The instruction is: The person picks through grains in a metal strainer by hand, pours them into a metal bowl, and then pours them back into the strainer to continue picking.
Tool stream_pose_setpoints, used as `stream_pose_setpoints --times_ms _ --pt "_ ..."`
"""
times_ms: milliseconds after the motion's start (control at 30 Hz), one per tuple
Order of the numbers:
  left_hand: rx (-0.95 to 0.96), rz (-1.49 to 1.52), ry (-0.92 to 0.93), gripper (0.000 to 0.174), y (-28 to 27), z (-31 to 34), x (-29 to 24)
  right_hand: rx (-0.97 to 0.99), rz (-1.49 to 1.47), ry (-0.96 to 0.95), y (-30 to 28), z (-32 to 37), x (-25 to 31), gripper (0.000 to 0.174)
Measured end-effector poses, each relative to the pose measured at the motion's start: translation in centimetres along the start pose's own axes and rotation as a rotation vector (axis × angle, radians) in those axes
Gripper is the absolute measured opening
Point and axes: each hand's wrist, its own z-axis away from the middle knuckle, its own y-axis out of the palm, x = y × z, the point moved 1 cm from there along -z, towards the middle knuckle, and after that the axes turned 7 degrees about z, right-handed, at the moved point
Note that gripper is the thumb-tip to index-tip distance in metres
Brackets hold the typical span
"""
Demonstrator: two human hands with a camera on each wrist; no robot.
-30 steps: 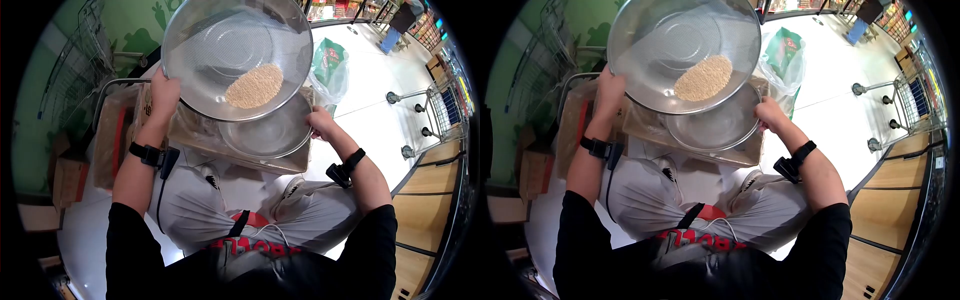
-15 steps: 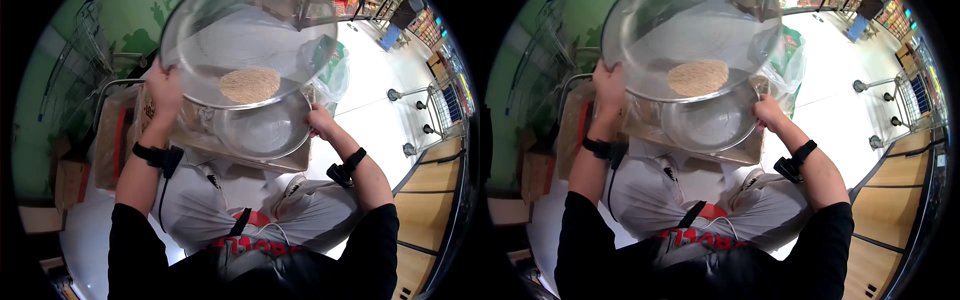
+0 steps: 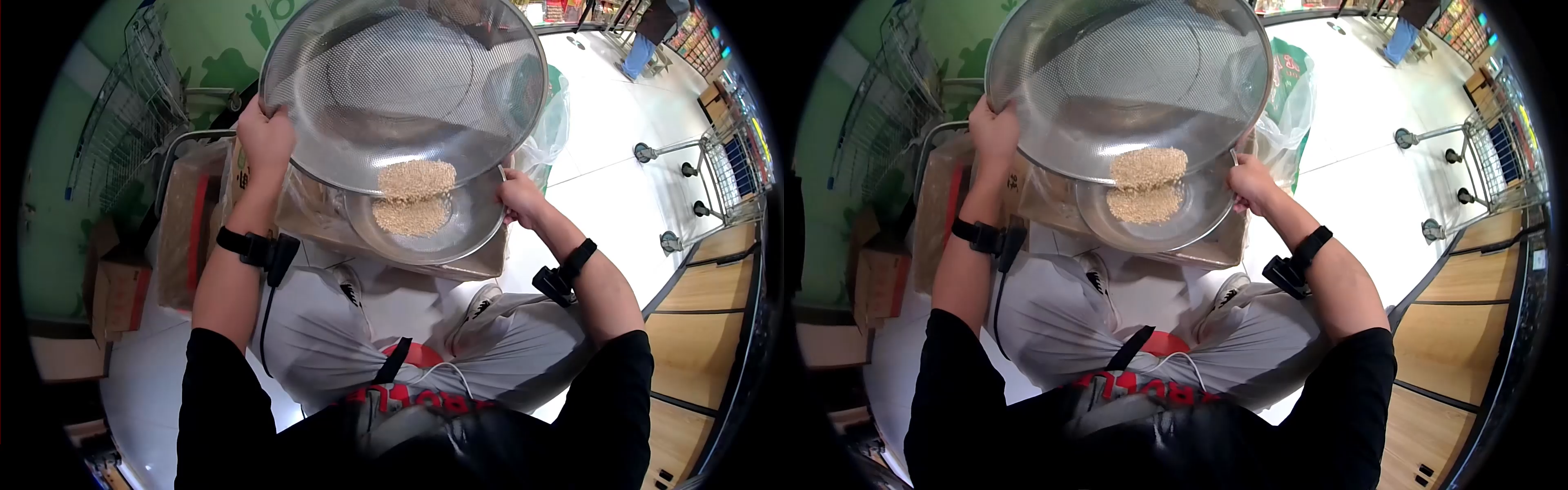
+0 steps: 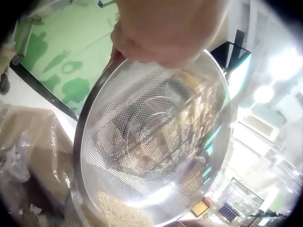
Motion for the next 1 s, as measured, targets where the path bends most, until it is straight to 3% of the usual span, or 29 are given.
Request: stream_pose_setpoints --times_ms 67,200,300,500,567,600,667,733,800,933,1000 --pt "-0.058 0.037 -0.160 0.014 -0.3 -0.3 -0.9 -0.042 0.050 -0.042 0.0 0.3 0.3 0.035" --pt "-0.116 0.184 -0.082 0.012 -1.2 -1.6 0.5 -0.020 0.086 -0.027 -0.1 0.2 0.4 0.042" --pt "-0.149 0.185 -0.082 0.012 -1.8 -1.8 1.2 -0.018 0.051 -0.063 -0.1 0.5 0.6 0.034" --pt "-0.138 0.259 -0.230 0.013 -2.5 -2.1 4.1 -0.020 0.048 -0.123 -0.9 -0.3 -0.2 0.035" --pt "-0.062 0.137 -0.401 0.023 -3.2 -2.1 5.7 0.002 0.052 -0.150 -1.3 -0.4 -0.5 0.035" --pt "-0.060 0.143 -0.401 0.023 -3.5 -1.9 7.1 -0.003 0.054 -0.150 -1.5 -0.4 -0.8 0.035" --pt "0.004 0.345 -0.750 0.033 -4.2 -1.4 10.5 -0.034 0.033 -0.144 -2.1 -0.5 -1.5 0.036" --pt "0.086 0.309 -0.846 0.039 -5.1 -1.2 11.7 -0.032 0.019 -0.144 -3.1 -0.9 -2.7 0.036" --pt "0.129 0.299 -1.102 0.036 -5.5 -0.3 12.6 -0.031 0.008 -0.140 -3.9 -0.9 -3.4 0.037" --pt "0.106 0.280 -1.082 0.038 -6.4 0.9 14.1 -0.061 0.016 -0.147 -5.9 0.0 -4.4 0.038" --pt "0.127 0.175 -0.999 0.025 -6.6 1.3 13.8 -0.097 -0.031 -0.164 -7.0 -0.2 -5.5 0.039"
